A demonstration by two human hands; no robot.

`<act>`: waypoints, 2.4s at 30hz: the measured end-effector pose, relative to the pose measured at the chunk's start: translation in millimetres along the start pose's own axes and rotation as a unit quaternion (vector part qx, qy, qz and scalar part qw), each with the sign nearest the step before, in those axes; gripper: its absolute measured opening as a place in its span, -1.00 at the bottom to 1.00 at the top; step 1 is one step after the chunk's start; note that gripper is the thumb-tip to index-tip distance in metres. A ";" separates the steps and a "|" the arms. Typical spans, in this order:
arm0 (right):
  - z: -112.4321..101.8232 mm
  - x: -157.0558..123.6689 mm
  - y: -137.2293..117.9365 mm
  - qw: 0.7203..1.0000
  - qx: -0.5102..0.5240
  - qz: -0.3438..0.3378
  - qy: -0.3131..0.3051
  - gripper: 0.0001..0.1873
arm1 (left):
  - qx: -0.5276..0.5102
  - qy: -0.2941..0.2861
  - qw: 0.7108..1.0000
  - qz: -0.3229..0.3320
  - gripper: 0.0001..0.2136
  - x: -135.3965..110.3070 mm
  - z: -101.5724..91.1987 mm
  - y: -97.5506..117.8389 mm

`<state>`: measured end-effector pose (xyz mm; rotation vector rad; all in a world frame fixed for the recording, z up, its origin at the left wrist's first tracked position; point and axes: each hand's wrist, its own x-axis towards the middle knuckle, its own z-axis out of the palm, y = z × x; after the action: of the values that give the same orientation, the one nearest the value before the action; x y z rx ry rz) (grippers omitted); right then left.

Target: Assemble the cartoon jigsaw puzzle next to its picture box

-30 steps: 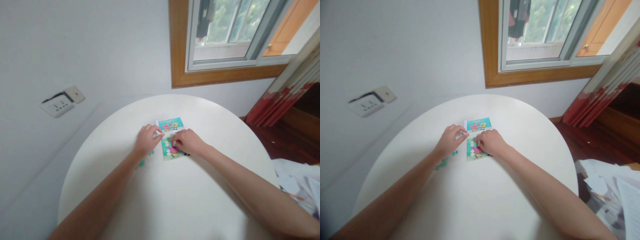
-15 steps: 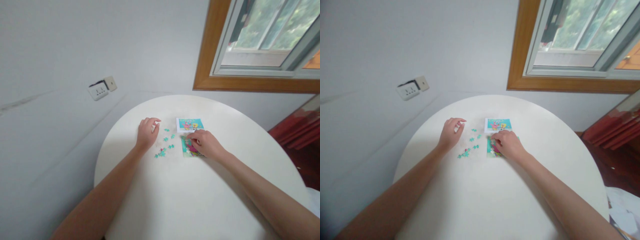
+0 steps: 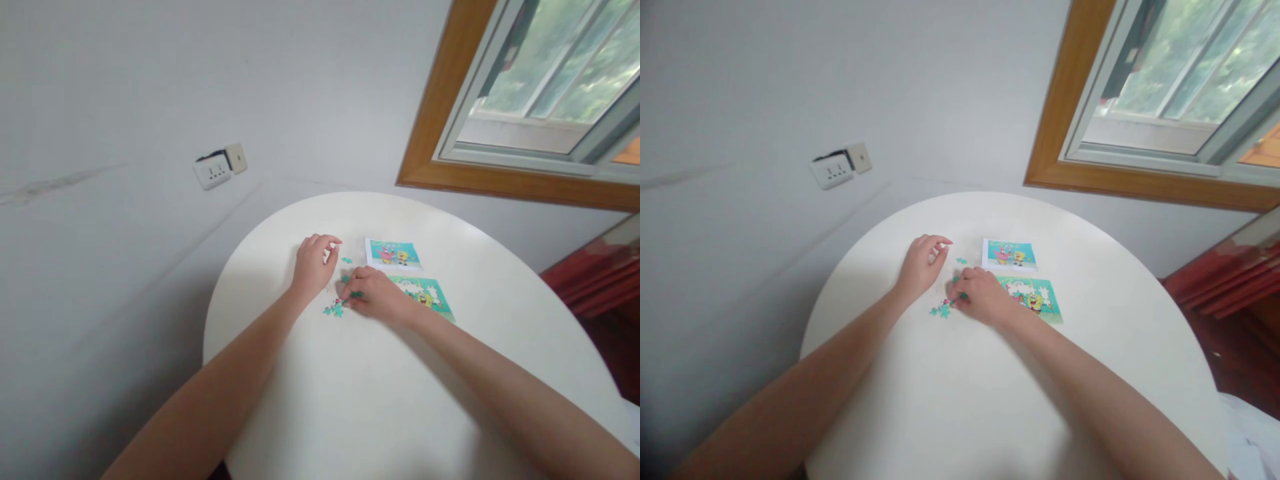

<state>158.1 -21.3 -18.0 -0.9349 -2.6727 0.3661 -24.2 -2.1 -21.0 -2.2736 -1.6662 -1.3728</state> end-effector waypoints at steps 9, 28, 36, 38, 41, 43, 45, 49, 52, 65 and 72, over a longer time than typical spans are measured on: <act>-7.3 6.0 -6.0 0.990 0.134 0.026 -0.028 -0.88 | -0.007 -0.007 1.000 -0.005 -0.85 0.8 -1.1 1.4; -65.2 -65.2 69.8 0.884 0.384 0.215 0.160 -0.78 | -0.060 -0.183 0.971 0.139 -0.78 -14.5 8.9 39.1; -58.0 -65.9 84.5 0.932 0.268 0.226 0.091 -0.82 | -0.018 -0.253 0.951 0.175 -0.71 -23.6 17.0 48.7; -58.9 -62.2 83.6 0.958 0.187 0.207 0.063 -0.82 | -0.014 -0.244 0.956 0.162 -0.72 -22.6 18.8 45.5; -58.9 -55.3 79.0 0.981 0.111 0.153 0.038 -0.84 | -0.011 -0.248 0.955 0.166 -0.73 -22.0 19.7 45.1; -57.5 -51.0 75.1 0.990 0.067 0.116 0.037 -0.84 | -0.013 -0.263 0.947 0.186 -0.70 -22.8 19.1 48.4; -55.6 -47.7 71.6 0.994 0.022 0.100 0.041 -0.83 | -0.015 -0.278 0.939 0.205 -0.67 -24.2 18.3 52.6; -51.4 -45.1 67.6 0.994 -0.053 0.094 0.027 -0.85 | -0.007 -0.300 0.929 0.218 -0.66 -26.5 18.1 56.3; -48.2 -44.6 67.1 0.993 -0.083 0.084 0.028 -0.85 | -0.002 -0.309 0.926 0.218 -0.66 -26.9 19.5 54.9; -59.3 -52.4 87.9 0.943 0.276 0.175 0.056 -0.89 | -0.016 -0.307 0.925 0.225 -0.63 -27.0 21.7 52.3; -69.3 -58.1 88.7 0.946 0.270 0.180 -0.024 -0.85 | -0.013 -0.312 0.924 0.223 -0.65 -27.5 22.4 50.6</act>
<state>275.7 18.7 6.5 -1.2214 -2.2281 1.1414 27.8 -34.7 -29.0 -3.0518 -1.0703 -0.6102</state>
